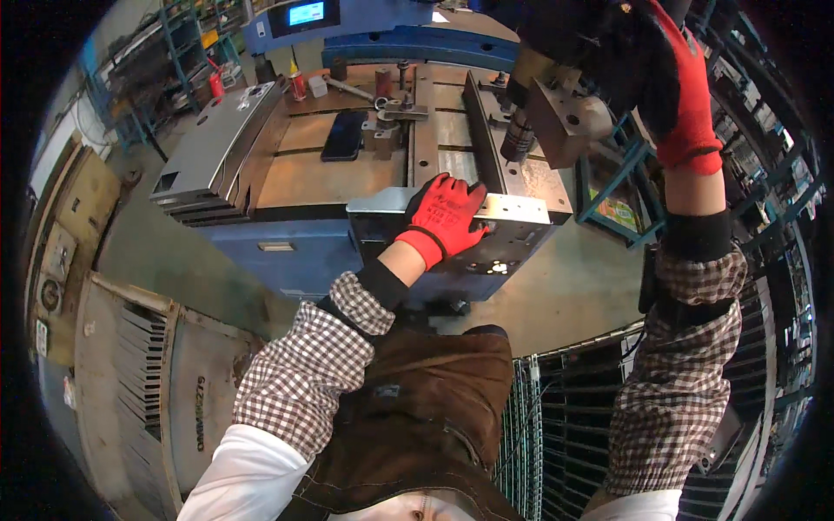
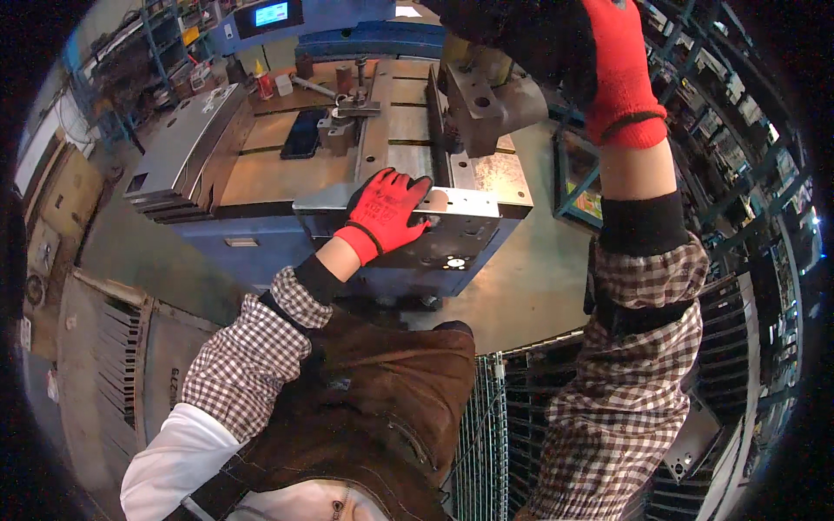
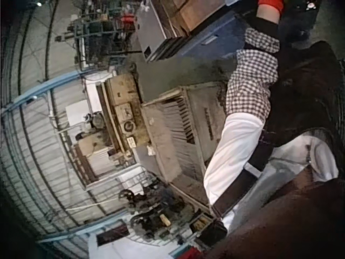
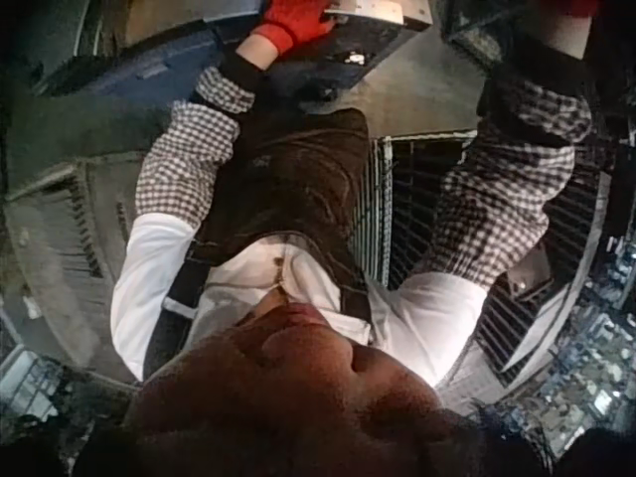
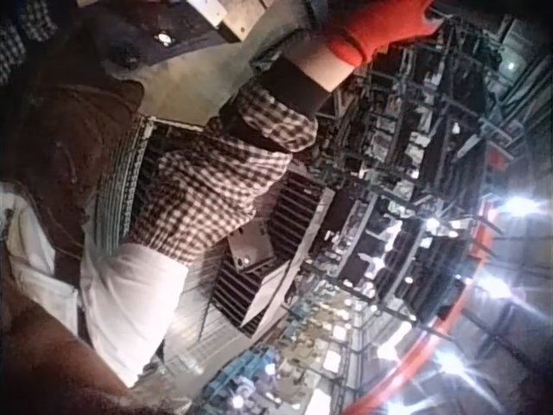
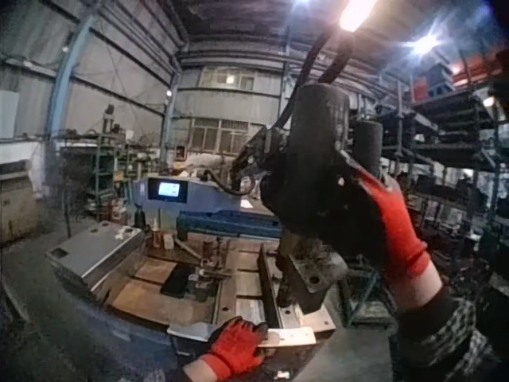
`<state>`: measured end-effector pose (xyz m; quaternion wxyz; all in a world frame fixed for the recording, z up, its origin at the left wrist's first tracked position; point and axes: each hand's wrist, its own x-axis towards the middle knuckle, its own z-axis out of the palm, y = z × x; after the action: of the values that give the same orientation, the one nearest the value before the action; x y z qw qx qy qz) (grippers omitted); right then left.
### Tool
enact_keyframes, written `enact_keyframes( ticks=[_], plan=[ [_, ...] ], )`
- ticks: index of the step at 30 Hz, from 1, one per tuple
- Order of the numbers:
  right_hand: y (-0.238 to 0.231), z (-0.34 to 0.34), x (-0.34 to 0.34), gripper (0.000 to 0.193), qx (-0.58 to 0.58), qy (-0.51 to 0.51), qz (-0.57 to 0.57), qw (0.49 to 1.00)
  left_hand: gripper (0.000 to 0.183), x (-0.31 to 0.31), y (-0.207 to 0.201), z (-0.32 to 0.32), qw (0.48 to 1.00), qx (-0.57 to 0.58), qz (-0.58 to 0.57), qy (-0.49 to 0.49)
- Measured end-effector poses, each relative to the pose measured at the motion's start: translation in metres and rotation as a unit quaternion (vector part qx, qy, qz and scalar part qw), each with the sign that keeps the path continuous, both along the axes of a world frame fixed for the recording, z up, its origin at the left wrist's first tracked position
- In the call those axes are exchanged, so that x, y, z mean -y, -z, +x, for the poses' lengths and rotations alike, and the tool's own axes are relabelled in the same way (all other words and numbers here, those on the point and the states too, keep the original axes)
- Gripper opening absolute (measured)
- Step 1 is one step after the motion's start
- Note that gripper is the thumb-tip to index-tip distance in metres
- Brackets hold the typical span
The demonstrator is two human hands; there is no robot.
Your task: Position metal plates on a drilling machine and use a hand-controlled drill press to create holes.
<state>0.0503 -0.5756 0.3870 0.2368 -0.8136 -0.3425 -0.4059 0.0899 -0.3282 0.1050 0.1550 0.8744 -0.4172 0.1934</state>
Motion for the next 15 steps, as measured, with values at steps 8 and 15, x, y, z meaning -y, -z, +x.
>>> enact_keyframes(
  ticks=[8,15],
  plan=[
    [0.04,-0.025,-0.02,0.039,-0.067,0.011,0.145,0.987,0.065,-0.003,0.0,-0.001,1.0,-0.011,-0.013,0.002],
    [0.05,-0.033,-0.024,0.038,-0.05,0.081,0.092,0.991,0.065,-0.004,0.005,0.003,1.0,-0.001,-0.015,0.0]
  ],
)
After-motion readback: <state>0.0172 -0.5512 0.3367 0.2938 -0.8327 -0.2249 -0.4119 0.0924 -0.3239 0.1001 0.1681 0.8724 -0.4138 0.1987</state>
